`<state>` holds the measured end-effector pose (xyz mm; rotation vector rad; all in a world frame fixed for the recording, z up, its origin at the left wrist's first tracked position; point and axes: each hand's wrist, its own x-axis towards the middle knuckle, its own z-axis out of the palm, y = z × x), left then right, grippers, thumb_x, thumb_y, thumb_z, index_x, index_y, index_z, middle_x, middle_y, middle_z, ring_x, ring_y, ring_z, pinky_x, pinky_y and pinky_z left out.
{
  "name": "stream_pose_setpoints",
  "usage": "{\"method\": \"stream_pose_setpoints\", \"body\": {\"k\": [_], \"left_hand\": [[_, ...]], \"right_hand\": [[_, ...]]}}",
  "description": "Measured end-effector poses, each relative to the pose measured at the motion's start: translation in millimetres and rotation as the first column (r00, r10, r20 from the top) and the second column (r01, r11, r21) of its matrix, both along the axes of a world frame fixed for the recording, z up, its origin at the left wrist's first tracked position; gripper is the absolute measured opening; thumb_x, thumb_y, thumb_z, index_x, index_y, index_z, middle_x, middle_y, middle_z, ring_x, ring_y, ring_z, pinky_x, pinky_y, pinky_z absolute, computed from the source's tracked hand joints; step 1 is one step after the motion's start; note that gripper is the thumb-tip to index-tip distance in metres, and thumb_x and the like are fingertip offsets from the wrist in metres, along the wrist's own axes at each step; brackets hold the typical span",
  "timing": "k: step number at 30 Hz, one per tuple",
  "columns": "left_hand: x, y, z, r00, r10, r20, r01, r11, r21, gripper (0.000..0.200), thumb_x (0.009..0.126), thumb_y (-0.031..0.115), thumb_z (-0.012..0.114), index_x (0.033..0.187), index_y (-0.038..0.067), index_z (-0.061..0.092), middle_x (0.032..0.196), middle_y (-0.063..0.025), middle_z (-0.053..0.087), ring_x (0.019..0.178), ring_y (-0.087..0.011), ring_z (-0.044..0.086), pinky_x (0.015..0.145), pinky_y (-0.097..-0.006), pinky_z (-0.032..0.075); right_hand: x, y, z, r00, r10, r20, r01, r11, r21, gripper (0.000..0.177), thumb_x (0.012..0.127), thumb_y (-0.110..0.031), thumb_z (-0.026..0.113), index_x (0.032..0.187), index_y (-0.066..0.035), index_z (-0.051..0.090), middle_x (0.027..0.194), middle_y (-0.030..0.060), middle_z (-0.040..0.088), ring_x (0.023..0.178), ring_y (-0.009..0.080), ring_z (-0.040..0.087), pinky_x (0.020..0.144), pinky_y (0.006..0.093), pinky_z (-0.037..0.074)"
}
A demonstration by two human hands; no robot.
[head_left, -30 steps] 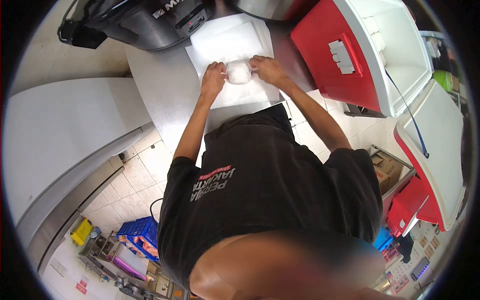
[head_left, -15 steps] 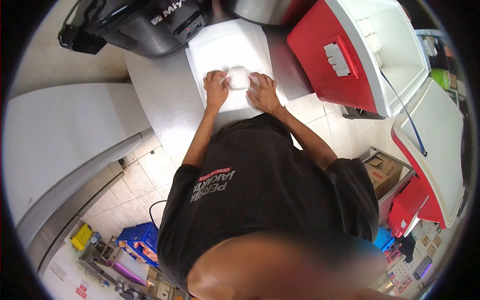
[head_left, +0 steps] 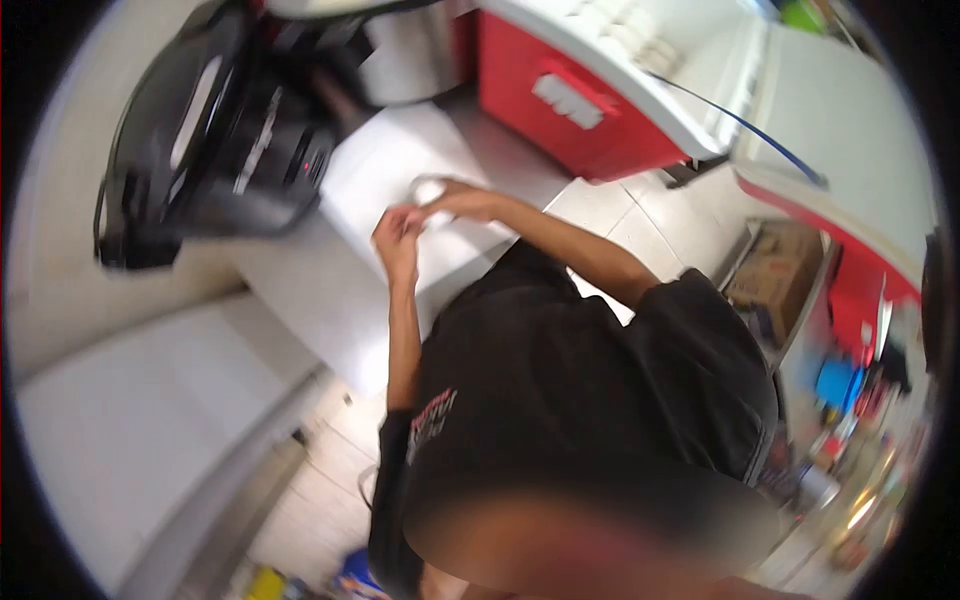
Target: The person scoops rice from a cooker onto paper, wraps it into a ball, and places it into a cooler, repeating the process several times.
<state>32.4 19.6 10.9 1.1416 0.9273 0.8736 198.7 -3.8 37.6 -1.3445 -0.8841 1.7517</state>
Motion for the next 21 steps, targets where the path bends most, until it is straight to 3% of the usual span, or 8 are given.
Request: {"method": "stream_pose_setpoints", "body": {"k": [2,4,8,12,16,17,18,21], "left_hand": [[-4,-1,-3,1.0,0.006,0.002,-0.006,0.999,0.044,0.007,0.084,0.002,0.064,0.087,0.0,0.059,0.084,-0.0046,0.061,0.077,-0.0119,0.058,0.066,-0.0237,0.048],[-9,-7,-14,0.999,0.036,-0.015,-0.036,0.999,0.032,0.008,0.086,0.005,0.063,0.092,0.001,0.058,0.089,-0.0051,0.06,0.082,-0.0121,0.057,0.068,-0.0237,0.047],[-4,-17,-2,0.994,0.105,0.015,-0.105,0.994,-0.045,0.011,0.088,0.007,0.063,0.096,0.002,0.057,0.097,-0.0054,0.058,0.089,-0.0117,0.054,0.071,-0.0232,0.047],[-6,-25,-20,0.999,0.047,-0.022,-0.047,0.999,0.003,0.012,0.087,0.007,0.064,0.095,0.002,0.057,0.093,-0.0039,0.057,0.083,-0.0119,0.052,0.071,-0.0252,0.046],[-14,-12,-56,0.982,0.047,0.182,-0.023,0.991,-0.133,0.012,0.078,-0.008,0.062,0.085,0.001,0.057,0.084,-0.0033,0.057,0.076,-0.0113,0.052,0.066,-0.0225,0.044],[-16,-8,-58,0.982,0.043,0.184,-0.02,0.992,-0.127,0.012,0.078,-0.008,0.062,0.085,0.001,0.057,0.084,-0.0033,0.057,0.076,-0.0113,0.052,0.066,-0.0225,0.044],[-18,-6,-59,0.984,0.01,0.178,0.021,0.985,-0.172,0.015,0.077,-0.009,0.061,0.086,0.001,0.056,0.084,-0.0036,0.057,0.077,-0.0118,0.053,0.068,-0.0232,0.044],[-14,-4,-63,0.99,0.0,0.143,0.023,0.987,-0.159,0.02,0.075,-0.009,0.06,0.09,0.001,0.054,0.088,-0.0055,0.056,0.083,-0.0138,0.053,0.076,-0.0264,0.043]], "right_hand": [[-4,-1,1,0.998,-0.065,0.015,0.064,0.998,0.006,0.087,0.065,-0.036,0.082,0.134,-0.004,0.039,0.121,0.0134,0.054,0.113,0.0273,0.052,0.089,0.0464,0.044],[1,2,-8,0.984,0.09,-0.157,-0.085,0.996,0.037,0.097,0.062,-0.039,0.084,0.135,0.001,0.035,0.126,0.0189,0.049,0.116,0.0274,0.047,0.089,0.0399,0.045],[-7,-1,-11,0.977,-0.12,0.175,0.108,0.991,0.076,0.072,0.063,-0.036,0.083,0.117,0.001,0.053,0.11,0.0133,0.059,0.101,0.0231,0.056,0.085,0.0345,0.046],[-15,-6,-20,0.99,-0.125,0.071,0.12,0.99,0.079,0.065,0.06,-0.038,0.083,0.107,0.0,0.06,0.105,0.0137,0.06,0.1,0.0239,0.056,0.084,0.0348,0.044],[-14,-10,-25,0.986,-0.103,0.128,0.091,0.991,0.097,0.049,0.064,-0.032,0.081,0.097,0.0,0.063,0.095,0.0118,0.062,0.091,0.0221,0.057,0.079,0.0341,0.045],[-11,-11,-21,0.998,-0.054,0.02,0.051,0.992,0.117,0.044,0.066,-0.029,0.079,0.094,0.0,0.062,0.091,0.0105,0.062,0.088,0.0213,0.058,0.077,0.0332,0.045],[-10,-11,-17,0.996,-0.002,-0.089,0.015,0.99,0.14,0.039,0.067,-0.027,0.078,0.091,-0.001,0.062,0.087,0.0093,0.062,0.084,0.0206,0.058,0.075,0.0323,0.046],[-9,-8,-16,0.998,0.023,-0.061,-0.016,0.992,0.127,0.04,0.066,-0.024,0.079,0.092,-0.001,0.06,0.085,0.0078,0.061,0.081,0.0194,0.059,0.072,0.0317,0.047]]}}
